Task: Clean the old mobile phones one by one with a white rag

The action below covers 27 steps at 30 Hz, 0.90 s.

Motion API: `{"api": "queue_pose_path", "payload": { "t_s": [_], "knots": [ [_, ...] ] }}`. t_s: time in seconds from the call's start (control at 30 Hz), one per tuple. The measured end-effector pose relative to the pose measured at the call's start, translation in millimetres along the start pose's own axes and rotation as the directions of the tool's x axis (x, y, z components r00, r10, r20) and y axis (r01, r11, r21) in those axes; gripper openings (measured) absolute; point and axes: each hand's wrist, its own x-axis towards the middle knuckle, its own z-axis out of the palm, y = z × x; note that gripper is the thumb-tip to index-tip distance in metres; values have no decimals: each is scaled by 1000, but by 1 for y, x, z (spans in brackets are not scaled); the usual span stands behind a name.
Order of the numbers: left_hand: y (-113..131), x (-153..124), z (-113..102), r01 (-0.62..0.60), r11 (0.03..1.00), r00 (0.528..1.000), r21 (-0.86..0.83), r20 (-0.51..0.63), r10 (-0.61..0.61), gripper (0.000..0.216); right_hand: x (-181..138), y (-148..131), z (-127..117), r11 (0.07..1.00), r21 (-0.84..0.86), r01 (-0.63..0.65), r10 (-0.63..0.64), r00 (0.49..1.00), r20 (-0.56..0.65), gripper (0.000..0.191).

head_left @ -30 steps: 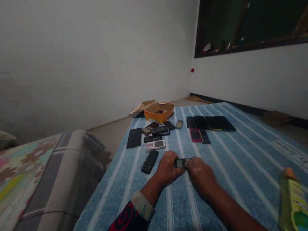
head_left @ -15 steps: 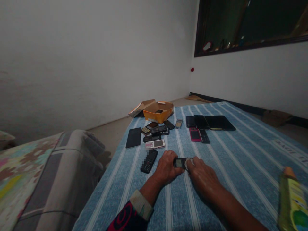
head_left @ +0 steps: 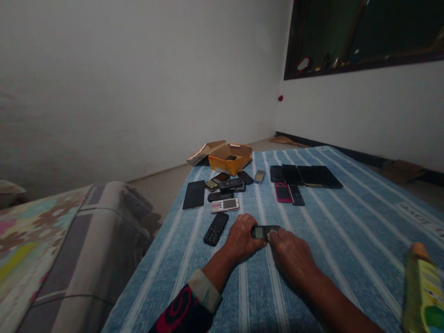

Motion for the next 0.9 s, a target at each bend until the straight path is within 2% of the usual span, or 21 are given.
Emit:
{"api": "queue_pose_path", "payload": {
  "t_s": [0.17,0.37,0.57,0.77,0.9],
  "knots": [
    [4,0,-2,26,1000,1000,12,8,-26,27,2,4,2,997,-43,-66,65,998,-14,24],
    [2,1,0,-1,1000,1000,31,6,1,21,-1,-9,5,1000,-13,5,-5,998,-66,22],
    [0,1,2,7,999,1000,32,-6,-7,25,4,-2,3,997,-36,-65,64,997,-43,23],
    [0,2,0,-15,999,1000,31,-18,15,23,-1,-14,5,1000,-19,-25,24,998,-56,26],
    [4,1,-2,2,999,1000,34,-4,-2,26,7,1,4,996,-30,-81,81,997,-19,26]
  ]
}}
